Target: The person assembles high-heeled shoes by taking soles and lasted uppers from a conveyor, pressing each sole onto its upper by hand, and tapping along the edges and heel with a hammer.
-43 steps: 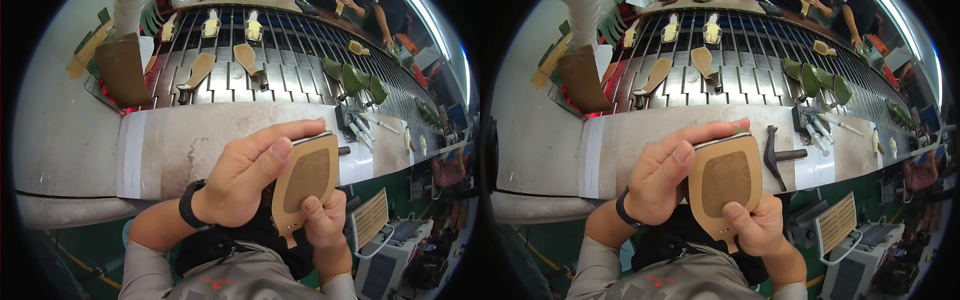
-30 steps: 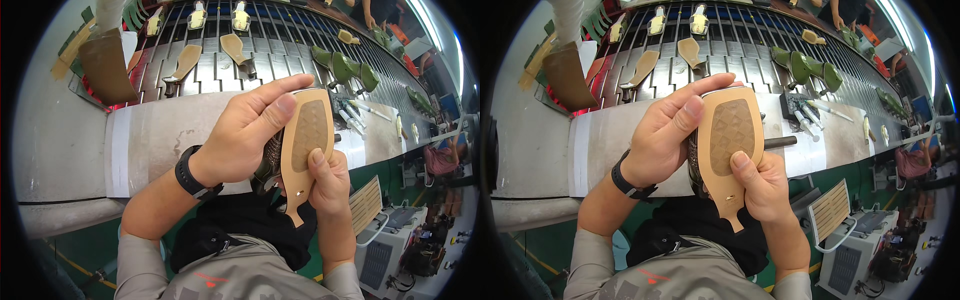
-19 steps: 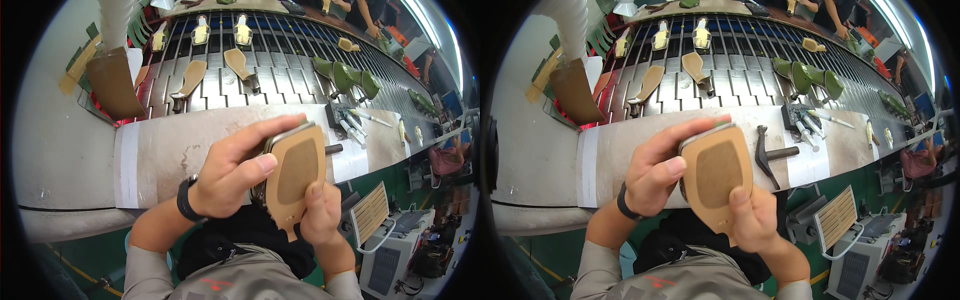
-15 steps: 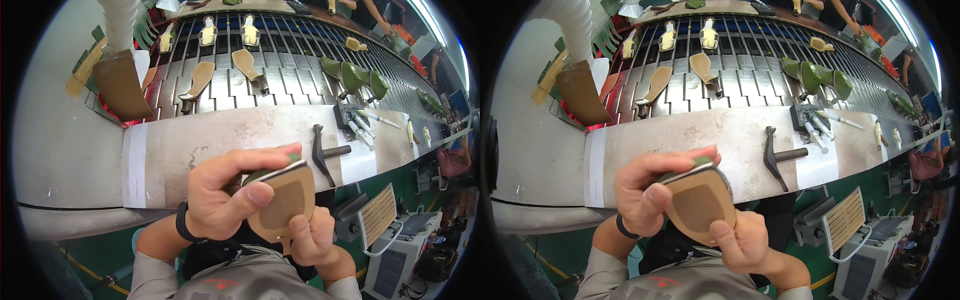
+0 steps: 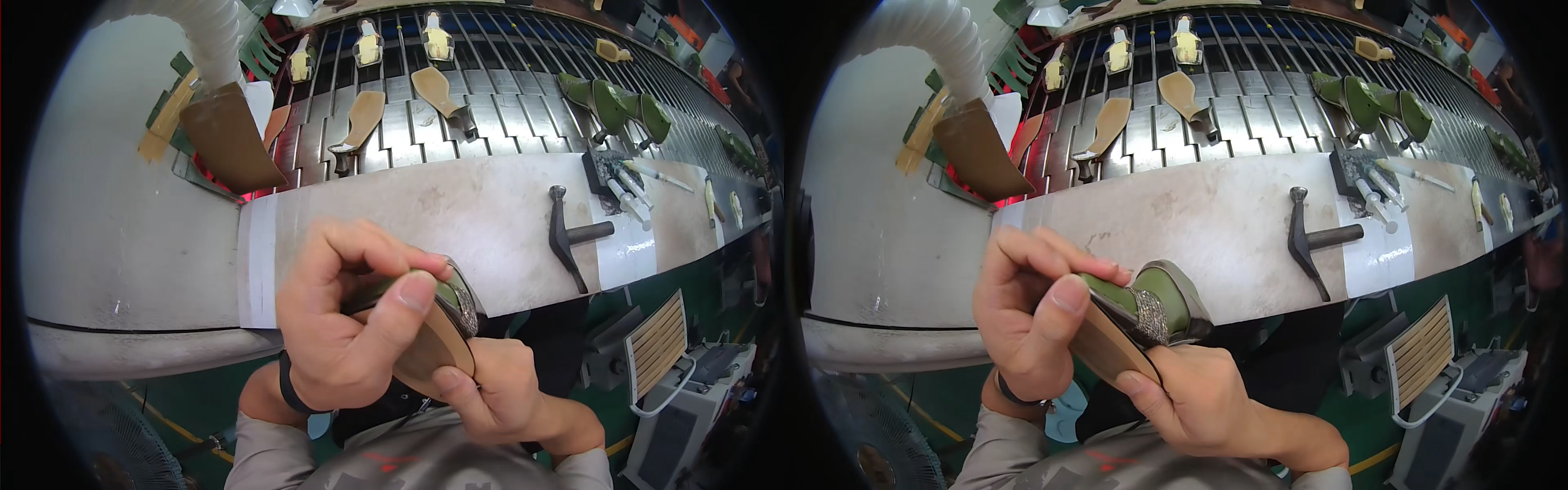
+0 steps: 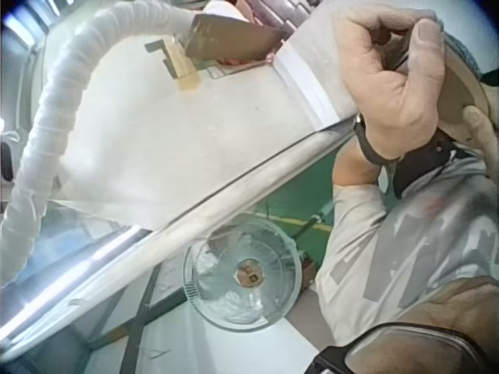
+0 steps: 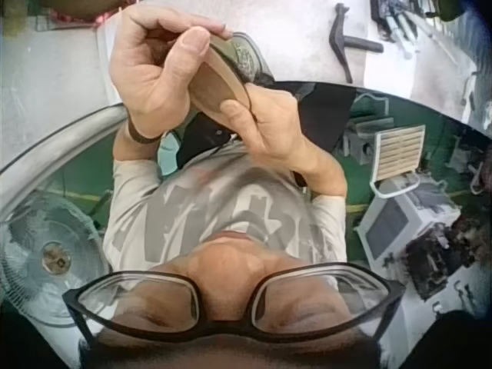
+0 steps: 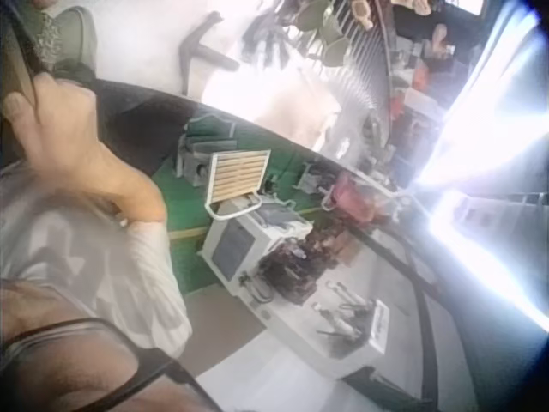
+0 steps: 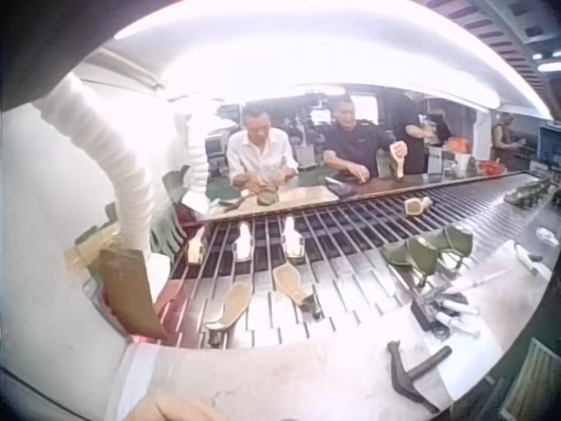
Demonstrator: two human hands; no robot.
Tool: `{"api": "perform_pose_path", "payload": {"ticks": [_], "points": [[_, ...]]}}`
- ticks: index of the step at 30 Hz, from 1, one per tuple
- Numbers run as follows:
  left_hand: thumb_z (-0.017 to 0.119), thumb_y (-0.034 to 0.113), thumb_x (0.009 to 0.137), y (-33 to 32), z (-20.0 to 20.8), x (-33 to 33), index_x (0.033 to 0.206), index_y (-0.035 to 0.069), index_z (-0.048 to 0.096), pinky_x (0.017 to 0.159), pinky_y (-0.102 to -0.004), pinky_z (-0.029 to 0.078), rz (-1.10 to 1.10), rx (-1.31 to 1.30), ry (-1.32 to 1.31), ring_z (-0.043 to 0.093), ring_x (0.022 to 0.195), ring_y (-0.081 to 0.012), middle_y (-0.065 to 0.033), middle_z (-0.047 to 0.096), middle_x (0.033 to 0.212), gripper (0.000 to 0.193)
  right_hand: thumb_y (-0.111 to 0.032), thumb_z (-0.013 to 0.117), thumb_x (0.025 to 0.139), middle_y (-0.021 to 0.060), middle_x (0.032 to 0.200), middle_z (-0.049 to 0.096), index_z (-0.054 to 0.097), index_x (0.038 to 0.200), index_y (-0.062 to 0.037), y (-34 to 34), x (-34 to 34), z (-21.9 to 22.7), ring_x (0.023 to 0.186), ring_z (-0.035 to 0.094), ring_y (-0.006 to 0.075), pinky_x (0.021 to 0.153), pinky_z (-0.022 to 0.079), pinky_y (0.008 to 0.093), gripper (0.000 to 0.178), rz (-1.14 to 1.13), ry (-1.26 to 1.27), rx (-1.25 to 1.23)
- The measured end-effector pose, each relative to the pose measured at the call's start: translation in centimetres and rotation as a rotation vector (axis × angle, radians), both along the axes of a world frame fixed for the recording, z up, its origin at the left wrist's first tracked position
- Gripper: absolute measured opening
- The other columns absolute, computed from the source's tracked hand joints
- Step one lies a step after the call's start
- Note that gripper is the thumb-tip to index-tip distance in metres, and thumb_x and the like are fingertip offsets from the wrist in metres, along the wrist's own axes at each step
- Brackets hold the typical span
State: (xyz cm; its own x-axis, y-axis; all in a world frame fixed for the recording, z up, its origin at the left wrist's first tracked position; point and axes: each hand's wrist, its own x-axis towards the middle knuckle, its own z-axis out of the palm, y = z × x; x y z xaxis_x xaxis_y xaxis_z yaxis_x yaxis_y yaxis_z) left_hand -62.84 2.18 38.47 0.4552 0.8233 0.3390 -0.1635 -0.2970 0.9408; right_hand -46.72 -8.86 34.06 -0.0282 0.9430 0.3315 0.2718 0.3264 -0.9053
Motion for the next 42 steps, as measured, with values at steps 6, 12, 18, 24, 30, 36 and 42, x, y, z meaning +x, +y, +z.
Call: {"api": "perform_pose_path", "payload": {"ticks": [6,12,18,24,30,36,42], "points": [[0.07,0.009,0.1,1.2,0.4,-0.8,0.117,-0.005,0.065,0.091,-0.0383,0.06,0.011,0.267,0.347,0.073,0.096,-0.024,-0.0158,0.071,0.104,0.023,-0.013,0.077,0.099,0.013,0.066,0.058,0.064,0.087,-0.0019,0.7,0.3,0.1,0.052,0.059,0.0319,0.049,0.046,0.0412,0.021,-0.018,0.047,-0.015],[0.073,0.008,0.096,1.9,-0.8,-1.1,0.113,-0.003,0.067,0.091,-0.038,0.059,0.141,0.133,0.236,0.073,0.096,-0.024,-0.015,0.071,0.104,0.022,-0.015,0.078,0.098,0.014,0.066,0.06,0.062,0.085,-0.0028,1.8,-0.3,-0.1,0.053,0.062,0.0322,0.049,0.047,0.0417,0.024,-0.06,0.069,-0.026],[0.076,0.009,0.094,2.4,-0.8,-1.3,0.115,-0.002,0.066,0.091,-0.0362,0.058,0.138,0.208,0.276,0.072,0.097,-0.0224,-0.0144,0.072,0.106,0.025,-0.015,0.079,0.098,0.0142,0.065,0.06,0.062,0.084,-0.0032,2.1,-0.5,-0.6,0.054,0.063,0.0332,0.049,0.048,0.0422,0.024,-0.089,0.04,-0.026],[0.08,0.002,0.092,3.0,-0.9,-0.9,0.115,-0.001,0.069,0.09,-0.0307,0.058,0.206,0.064,0.189,0.072,0.099,-0.017,-0.0109,0.075,0.107,0.025,-0.015,0.077,0.099,0.0132,0.064,0.059,0.061,0.081,-0.0049,2.6,-1.1,-1.5,0.053,0.062,0.034,0.049,0.048,0.0435,0.026,-0.14,0.039,-0.02],[0.079,0.004,0.094,4.3,-1.2,-1.1,0.118,0.0,0.067,0.091,-0.0321,0.058,0.218,0.005,0.174,0.073,0.101,-0.0177,-0.0113,0.075,0.108,0.026,-0.019,0.076,0.099,0.012,0.063,0.059,0.06,0.078,-0.0065,3.4,-1.0,-2.1,0.053,0.062,0.0339,0.048,0.048,0.0438,0.029,-0.174,-0.012,0.002],[0.077,0.004,0.096,4.1,-0.9,-0.9,0.119,0.0,0.067,0.092,-0.0323,0.059,0.223,-0.042,0.152,0.073,0.101,-0.0178,-0.0117,0.075,0.109,0.026,-0.017,0.078,0.098,0.0128,0.063,0.059,0.061,0.077,-0.0051,4.0,-0.2,-1.4,0.053,0.061,0.0342,0.049,0.048,0.0427,0.03,-0.153,-0.023,0.003],[0.077,0.006,0.098,4.1,-0.7,-0.9,0.12,-0.001,0.067,0.092,-0.0308,0.058,0.231,-0.015,0.165,0.073,0.1,-0.0165,-0.012,0.076,0.11,0.025,-0.019,0.081,0.094,0.0104,0.062,0.058,0.059,0.075,-0.0067,4.0,-0.3,-1.5,0.052,0.061,0.031,0.047,0.047,0.041,0.032,-0.202,-0.117,0.175]]}}
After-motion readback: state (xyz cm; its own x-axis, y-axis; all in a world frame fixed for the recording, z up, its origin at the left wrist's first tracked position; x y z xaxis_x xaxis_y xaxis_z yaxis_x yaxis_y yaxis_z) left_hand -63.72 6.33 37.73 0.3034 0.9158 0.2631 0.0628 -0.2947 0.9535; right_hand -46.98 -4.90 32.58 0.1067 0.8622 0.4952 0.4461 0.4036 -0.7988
